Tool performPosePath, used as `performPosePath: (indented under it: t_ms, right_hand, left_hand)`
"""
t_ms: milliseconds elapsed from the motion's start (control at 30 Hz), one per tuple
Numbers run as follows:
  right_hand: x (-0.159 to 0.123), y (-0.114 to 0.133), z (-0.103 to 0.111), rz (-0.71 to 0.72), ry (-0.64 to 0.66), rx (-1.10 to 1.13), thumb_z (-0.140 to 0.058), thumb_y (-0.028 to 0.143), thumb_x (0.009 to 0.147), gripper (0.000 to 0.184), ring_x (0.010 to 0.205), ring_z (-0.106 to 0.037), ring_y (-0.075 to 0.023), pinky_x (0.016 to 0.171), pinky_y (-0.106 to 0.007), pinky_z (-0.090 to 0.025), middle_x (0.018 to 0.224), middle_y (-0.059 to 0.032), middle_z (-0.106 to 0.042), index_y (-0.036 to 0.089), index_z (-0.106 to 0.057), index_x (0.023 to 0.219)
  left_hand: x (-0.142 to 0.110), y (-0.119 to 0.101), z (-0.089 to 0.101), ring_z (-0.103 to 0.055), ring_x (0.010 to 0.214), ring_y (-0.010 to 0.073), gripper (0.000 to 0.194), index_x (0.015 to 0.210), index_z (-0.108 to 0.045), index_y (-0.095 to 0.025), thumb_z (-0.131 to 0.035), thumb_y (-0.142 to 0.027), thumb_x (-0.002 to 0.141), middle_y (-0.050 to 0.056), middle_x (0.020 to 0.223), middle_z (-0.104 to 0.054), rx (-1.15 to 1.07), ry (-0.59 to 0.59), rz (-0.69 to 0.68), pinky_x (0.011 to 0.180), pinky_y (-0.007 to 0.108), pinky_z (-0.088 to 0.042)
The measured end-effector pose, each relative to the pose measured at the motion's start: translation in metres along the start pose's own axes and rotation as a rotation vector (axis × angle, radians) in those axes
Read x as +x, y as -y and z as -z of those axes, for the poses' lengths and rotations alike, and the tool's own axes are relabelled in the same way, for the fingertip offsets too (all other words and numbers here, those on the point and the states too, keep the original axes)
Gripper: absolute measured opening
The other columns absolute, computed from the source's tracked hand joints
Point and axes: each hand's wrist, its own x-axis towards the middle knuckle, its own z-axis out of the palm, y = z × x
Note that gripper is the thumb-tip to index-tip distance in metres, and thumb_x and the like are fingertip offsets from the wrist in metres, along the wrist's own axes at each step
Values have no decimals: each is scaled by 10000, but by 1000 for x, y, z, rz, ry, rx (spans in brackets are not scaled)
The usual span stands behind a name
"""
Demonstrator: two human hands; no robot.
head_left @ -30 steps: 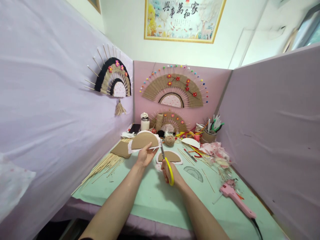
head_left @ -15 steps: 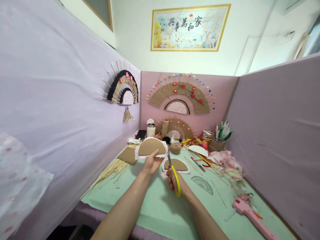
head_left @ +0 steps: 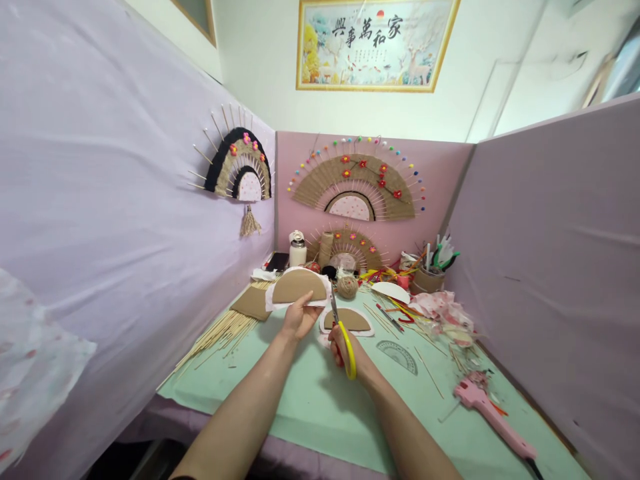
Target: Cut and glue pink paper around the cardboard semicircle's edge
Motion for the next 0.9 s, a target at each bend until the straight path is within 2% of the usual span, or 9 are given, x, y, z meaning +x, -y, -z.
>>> performPosePath:
  t_ms: [200, 533, 900]
  right_hand:
    - [3, -6, 0, 25, -13, 7, -285, 769, 753, 594, 368, -337, -70, 365, -198, -265, 492, 62, -386, 195, -429, 803]
    - [0, 7, -1, -43, -26, 59, -251, 820, 706, 654, 345, -335, -73, 347, -205, -252, 470, 63, -382, 196, -429, 784]
    - [0, 2, 1, -18, -47, 16, -264, 778, 751, 615, 345, -359, -72, 352, -197, -289, 475, 59, -402, 190, -444, 782]
  left_hand:
    - [0, 1, -1, -665, 823, 173, 371, 1143, -565, -141, -531, -51, 785, 86, 965, -693, 17, -7, 10, 782, 309, -529]
    - [1, 2, -1, -660, 752, 154, 338, 1099, -594, -147, -537, -49, 780, 64, 871, -705, 11, 25, 17, 740, 296, -529]
    - [1, 1, 0, -650, 810, 166, 314, 1034, -623, -154, -579, -46, 742, 54, 894, -700, 36, 11, -1, 800, 334, -509]
